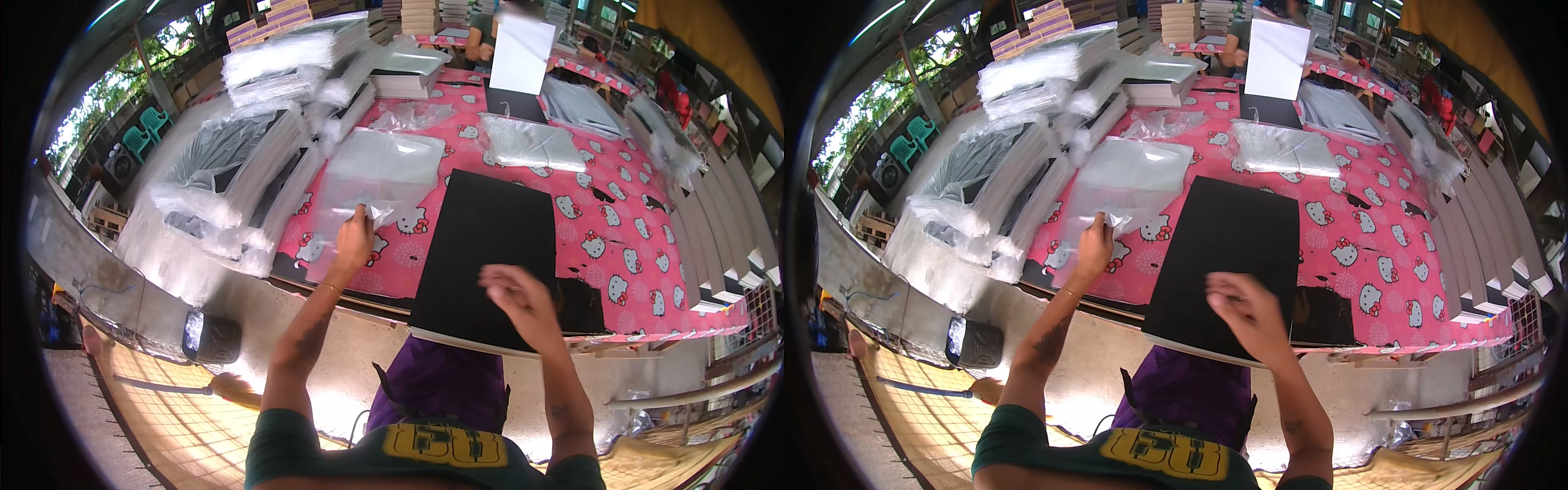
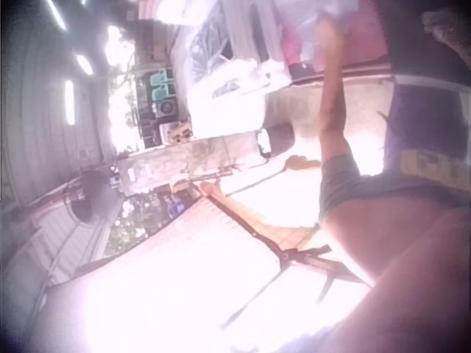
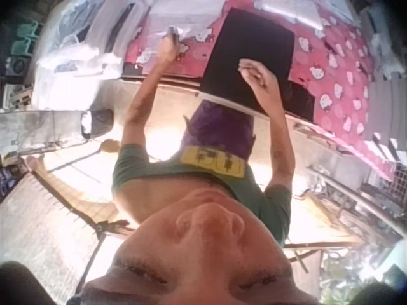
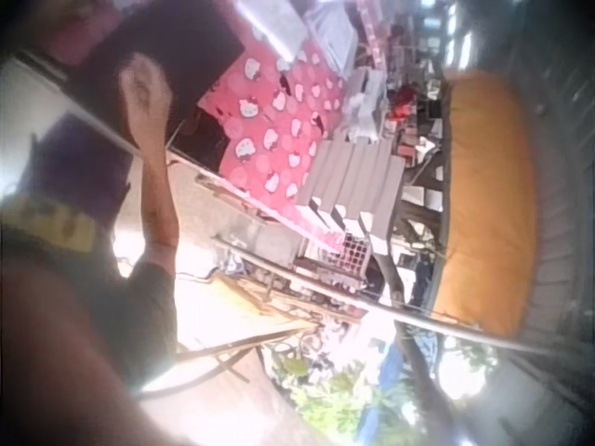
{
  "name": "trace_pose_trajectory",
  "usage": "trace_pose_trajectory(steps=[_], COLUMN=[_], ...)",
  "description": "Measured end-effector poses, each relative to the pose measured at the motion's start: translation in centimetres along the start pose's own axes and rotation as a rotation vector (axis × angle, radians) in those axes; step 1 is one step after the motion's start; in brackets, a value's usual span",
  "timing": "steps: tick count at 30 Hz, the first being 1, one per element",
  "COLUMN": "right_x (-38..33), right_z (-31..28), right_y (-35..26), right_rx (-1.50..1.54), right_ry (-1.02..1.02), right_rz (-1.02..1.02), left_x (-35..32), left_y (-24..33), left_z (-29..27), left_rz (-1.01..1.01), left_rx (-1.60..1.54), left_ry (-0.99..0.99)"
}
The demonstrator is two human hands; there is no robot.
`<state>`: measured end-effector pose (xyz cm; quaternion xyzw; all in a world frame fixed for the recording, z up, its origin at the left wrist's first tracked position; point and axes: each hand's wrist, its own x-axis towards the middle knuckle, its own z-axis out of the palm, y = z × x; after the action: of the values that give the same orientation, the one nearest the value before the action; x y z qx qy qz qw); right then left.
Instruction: The person takes large paper sheets and inserts them one by one into clear plastic bags on a table, then places the filled bags onto a stack.
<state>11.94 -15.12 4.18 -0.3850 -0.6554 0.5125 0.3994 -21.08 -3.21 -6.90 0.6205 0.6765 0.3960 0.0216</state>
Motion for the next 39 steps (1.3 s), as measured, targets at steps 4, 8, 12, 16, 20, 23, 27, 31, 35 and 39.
trace_pose_trajectory(steps=[4, 8, 12, 16, 20, 23, 27, 31, 35, 39], right_x=[3.6, 4.0, 4.1, 4.4, 2.8, 0.0, -4.5, -4.9, -4.3, 0.2], right_z=[7.6, 10.3, 9.3, 4.7, -4.6, -11.1, -15.2, -13.1, -10.3, -4.6], right_y=[3.2, 4.7, 3.7, 4.9, 6.8, 2.5, -1.4, -2.2, 3.2, 4.3], right_rx=[0.859, 1.034, 0.912, 0.681, 0.907, 0.873, 0.721, 0.403, 0.154, 0.396], right_ry=[-0.174, -0.026, 0.111, 0.274, 0.478, 0.725, 1.129, 1.329, 1.014, 0.495], right_rz=[0.432, 0.368, 0.254, 0.152, 0.219, 0.080, -0.214, -0.272, -0.133, 0.016], left_x=[-4.0, -8.8, -7.3, -2.6, 8.1, 12.8, 11.5, 10.7, 18.7, 29.0], left_y=[8.1, 11.1, 10.3, 7.7, -1.6, 1.2, 5.2, 5.4, 7.5, 0.1], left_z=[-3.9, -8.0, -7.8, -4.6, -5.4, -9.9, -7.7, -5.3, 1.0, 14.4], left_rz=[0.089, 0.271, 0.207, 0.089, -0.415, -0.146, 0.388, 0.336, 0.197, 0.298], left_rx=[-0.334, -0.578, -0.562, -0.617, -0.511, -1.093, 0.193, 0.513, 0.225, 0.189], left_ry=[-0.139, -0.379, -0.327, -0.332, 0.082, 0.816, 0.709, -0.930, -0.390, -0.194])
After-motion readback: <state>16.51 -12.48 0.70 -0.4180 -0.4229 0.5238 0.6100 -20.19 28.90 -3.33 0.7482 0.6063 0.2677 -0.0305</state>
